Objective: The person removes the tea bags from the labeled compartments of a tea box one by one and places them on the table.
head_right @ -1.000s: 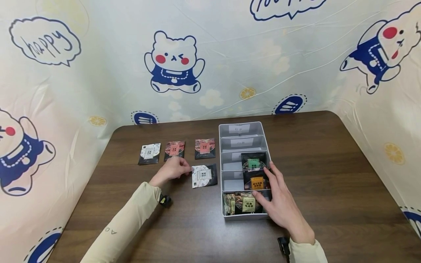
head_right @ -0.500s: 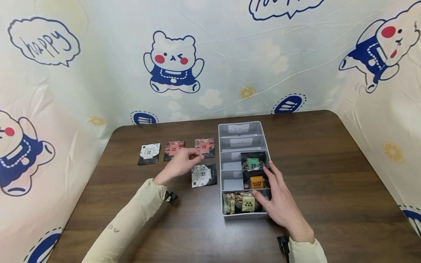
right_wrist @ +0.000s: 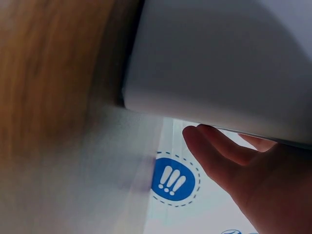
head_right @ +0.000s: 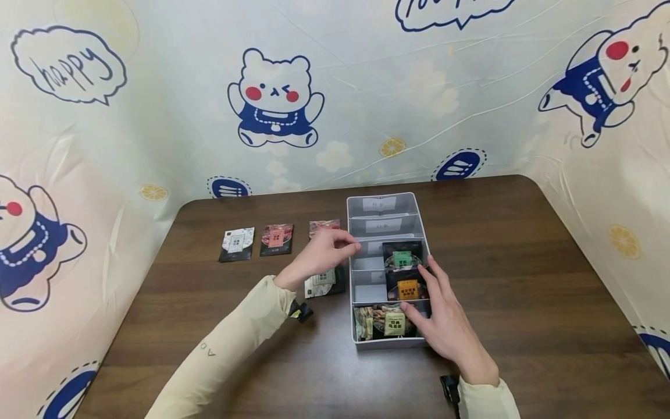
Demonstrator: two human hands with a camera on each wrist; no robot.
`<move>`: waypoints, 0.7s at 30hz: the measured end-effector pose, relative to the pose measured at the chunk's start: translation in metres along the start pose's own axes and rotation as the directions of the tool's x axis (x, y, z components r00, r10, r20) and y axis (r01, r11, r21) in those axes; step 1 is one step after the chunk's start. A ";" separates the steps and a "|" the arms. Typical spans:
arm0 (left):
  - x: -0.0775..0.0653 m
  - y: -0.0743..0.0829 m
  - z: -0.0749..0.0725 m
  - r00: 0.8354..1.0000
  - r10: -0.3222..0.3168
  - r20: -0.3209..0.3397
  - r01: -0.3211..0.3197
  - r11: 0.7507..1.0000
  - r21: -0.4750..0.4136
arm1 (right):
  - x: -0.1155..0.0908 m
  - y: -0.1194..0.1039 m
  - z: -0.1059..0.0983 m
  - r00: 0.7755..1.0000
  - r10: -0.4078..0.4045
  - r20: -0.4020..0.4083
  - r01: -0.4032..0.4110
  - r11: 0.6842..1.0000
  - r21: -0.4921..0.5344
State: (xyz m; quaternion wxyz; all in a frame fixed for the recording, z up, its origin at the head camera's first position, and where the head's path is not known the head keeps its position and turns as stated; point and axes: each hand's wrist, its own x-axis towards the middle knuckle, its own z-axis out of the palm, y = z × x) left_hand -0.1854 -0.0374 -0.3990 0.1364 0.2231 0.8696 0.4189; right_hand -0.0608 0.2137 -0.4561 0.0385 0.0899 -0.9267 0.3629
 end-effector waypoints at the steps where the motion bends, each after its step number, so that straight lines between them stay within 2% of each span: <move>1: 0.002 0.002 0.003 1.000 -0.015 0.009 0.015 1.000 0.003 | 0.000 0.000 0.000 1.000 0.000 0.001 0.000 1.000 0.000; 9: 0.015 0.016 0.020 0.987 -0.128 0.102 0.138 0.986 -0.096 | 0.000 -0.001 0.000 1.000 0.002 0.005 -0.002 1.000 0.007; 17: 0.022 0.023 0.029 0.962 -0.230 0.149 0.246 0.964 -0.100 | 0.000 0.000 0.000 1.000 -0.004 -0.002 0.004 1.000 -0.001; 21: 0.026 0.024 0.034 0.950 -0.251 0.188 0.278 0.952 -0.131 | 0.000 0.000 0.000 1.000 -0.004 -0.006 0.004 1.000 -0.002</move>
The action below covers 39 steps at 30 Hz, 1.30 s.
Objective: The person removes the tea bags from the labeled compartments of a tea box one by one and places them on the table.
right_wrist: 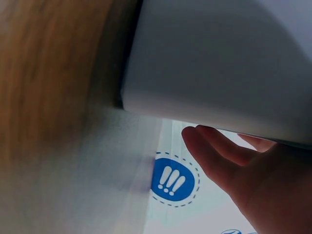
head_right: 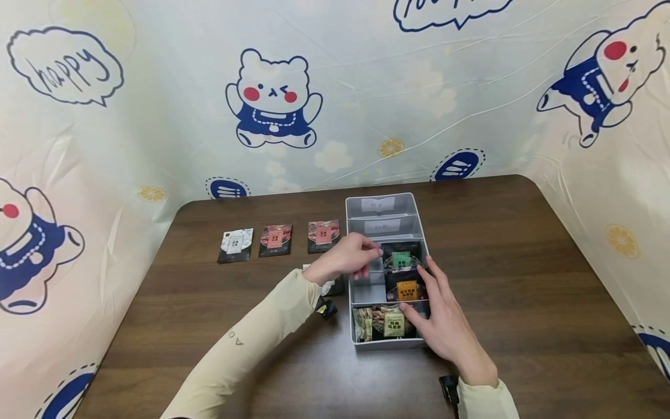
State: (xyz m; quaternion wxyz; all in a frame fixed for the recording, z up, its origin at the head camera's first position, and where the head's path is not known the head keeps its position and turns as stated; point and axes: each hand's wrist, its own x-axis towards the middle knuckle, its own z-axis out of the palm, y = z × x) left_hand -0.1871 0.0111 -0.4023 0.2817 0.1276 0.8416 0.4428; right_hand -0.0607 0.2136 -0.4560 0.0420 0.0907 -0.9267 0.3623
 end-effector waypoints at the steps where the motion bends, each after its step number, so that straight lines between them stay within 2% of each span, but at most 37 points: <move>1: 0.001 0.000 0.001 1.000 -0.001 0.007 0.001 1.000 -0.004 | 0.000 0.000 0.000 1.000 0.000 0.000 0.000 1.000 0.000; 12: 0.008 0.000 0.003 0.998 -0.028 0.050 0.028 1.000 0.004 | 0.000 0.000 0.001 1.000 0.007 0.004 -0.007 1.000 0.006; 21: 0.011 0.002 0.006 0.999 -0.036 0.009 0.036 0.999 0.012 | 0.000 0.001 0.000 1.000 0.004 -0.002 -0.004 1.000 0.009; 31: 0.012 0.009 0.014 1.000 0.007 -0.026 -0.002 0.988 0.155 | -0.001 0.002 0.002 1.000 -0.012 -0.025 0.012 1.000 0.012; 36: 0.013 0.010 0.016 0.995 0.077 -0.068 -0.054 0.955 0.293 | 0.000 0.002 0.001 1.000 -0.009 -0.016 0.010 1.000 0.018; 39: 0.012 0.010 0.017 0.992 0.099 -0.082 -0.066 0.940 0.335 | 0.000 0.002 0.001 1.000 -0.009 -0.015 0.010 1.000 0.020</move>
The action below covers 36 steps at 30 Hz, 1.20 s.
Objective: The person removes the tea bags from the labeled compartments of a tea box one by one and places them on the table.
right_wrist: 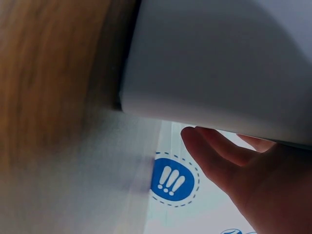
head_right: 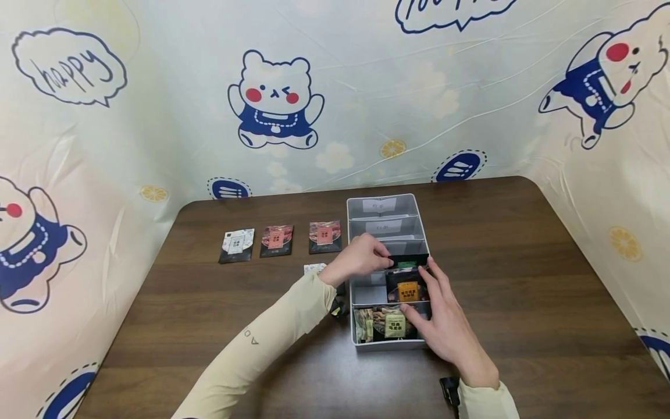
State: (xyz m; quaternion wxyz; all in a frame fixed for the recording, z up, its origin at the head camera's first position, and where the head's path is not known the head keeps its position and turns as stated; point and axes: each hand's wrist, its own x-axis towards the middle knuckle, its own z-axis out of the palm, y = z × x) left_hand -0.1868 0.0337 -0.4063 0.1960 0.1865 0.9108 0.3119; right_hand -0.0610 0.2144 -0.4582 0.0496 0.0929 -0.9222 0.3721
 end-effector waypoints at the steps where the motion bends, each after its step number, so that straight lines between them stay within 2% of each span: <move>1: 0.000 0.000 0.000 1.000 0.004 -0.002 -0.004 1.000 0.008 | 0.000 0.000 0.000 1.000 0.000 -0.001 0.000 1.000 0.001; 7: -0.002 0.000 0.001 1.000 0.012 0.000 -0.012 0.999 0.033 | 0.001 -0.001 0.000 1.000 0.001 -0.003 -0.001 1.000 -0.003; 14: -0.002 -0.003 0.002 0.998 0.056 -0.015 -0.055 0.998 0.023 | 0.001 -0.001 0.000 1.000 0.006 0.004 -0.006 1.000 -0.002; 20: -0.003 -0.005 0.003 0.998 0.033 -0.048 -0.033 0.999 -0.004 | 0.001 -0.001 0.000 1.000 0.003 0.003 -0.003 1.000 -0.003; 24: -0.003 -0.008 0.002 0.998 0.016 -0.066 -0.020 0.998 -0.062 | 0.001 -0.002 0.000 1.000 -0.001 0.002 0.001 1.000 -0.006; 30: -0.005 -0.016 0.001 0.992 0.068 -0.110 -0.084 0.985 -0.148 | 0.000 -0.002 0.000 1.000 0.011 0.014 -0.011 1.000 -0.004; 33: -0.008 -0.019 -0.003 0.991 0.053 -0.121 -0.081 0.968 -0.236 | 0.000 -0.002 -0.001 1.000 0.014 0.016 -0.014 1.000 -0.002; 36: -0.011 -0.022 -0.006 0.994 0.014 -0.112 -0.053 0.936 -0.349 | 0.000 -0.003 -0.001 1.000 0.011 0.012 -0.011 1.000 -0.002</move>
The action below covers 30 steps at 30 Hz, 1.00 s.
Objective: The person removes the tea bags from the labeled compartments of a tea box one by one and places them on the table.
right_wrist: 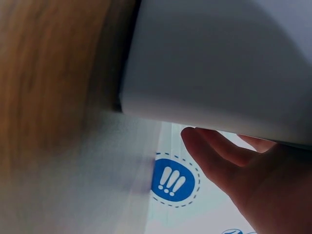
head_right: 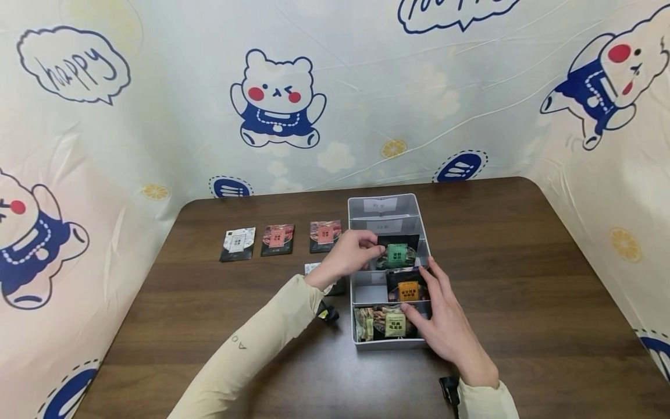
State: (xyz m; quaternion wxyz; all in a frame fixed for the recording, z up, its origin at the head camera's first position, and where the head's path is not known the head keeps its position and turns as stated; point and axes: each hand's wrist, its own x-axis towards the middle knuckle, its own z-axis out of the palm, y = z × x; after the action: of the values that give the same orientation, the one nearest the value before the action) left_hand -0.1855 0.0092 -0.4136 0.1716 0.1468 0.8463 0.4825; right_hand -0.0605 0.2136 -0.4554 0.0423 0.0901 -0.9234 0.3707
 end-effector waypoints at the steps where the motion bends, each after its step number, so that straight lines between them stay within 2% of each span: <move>1: 0.000 -0.001 -0.002 1.000 -0.009 -0.004 0.009 1.000 -0.029 | 0.000 0.000 0.000 1.000 -0.001 -0.002 0.001 1.000 -0.001; 9: 0.001 -0.007 -0.010 0.997 -0.056 -0.046 0.044 0.972 -0.232 | 0.000 0.000 0.000 1.000 0.000 -0.003 0.000 1.000 -0.006; 13: 0.000 -0.008 -0.014 0.993 -0.113 -0.035 0.095 0.936 -0.340 | 0.000 0.000 0.001 1.000 0.008 0.002 -0.008 1.000 -0.007; 16: -0.001 -0.010 -0.018 0.989 -0.147 -0.015 0.126 0.895 -0.427 | 0.000 0.000 0.001 1.000 0.011 0.004 -0.011 1.000 -0.007; 20: -0.002 -0.013 -0.024 0.986 -0.164 0.005 0.142 0.838 -0.526 | 0.000 0.000 0.001 1.000 0.014 0.003 -0.014 1.000 -0.006; 23: -0.005 -0.014 -0.029 0.985 -0.173 0.005 0.145 0.807 -0.573 | 0.000 0.000 0.001 1.000 0.015 0.002 -0.015 1.000 -0.007; 30: -0.013 -0.022 -0.037 0.988 -0.157 -0.008 0.119 0.776 -0.620 | -0.001 0.000 0.001 1.000 0.010 -0.002 -0.010 1.000 -0.005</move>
State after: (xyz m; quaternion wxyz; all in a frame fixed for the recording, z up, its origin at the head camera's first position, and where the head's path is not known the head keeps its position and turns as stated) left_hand -0.1918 -0.0350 -0.4136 0.2200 0.0061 0.6550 0.7228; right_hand -0.0600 0.2129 -0.4566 0.0417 0.0849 -0.9247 0.3687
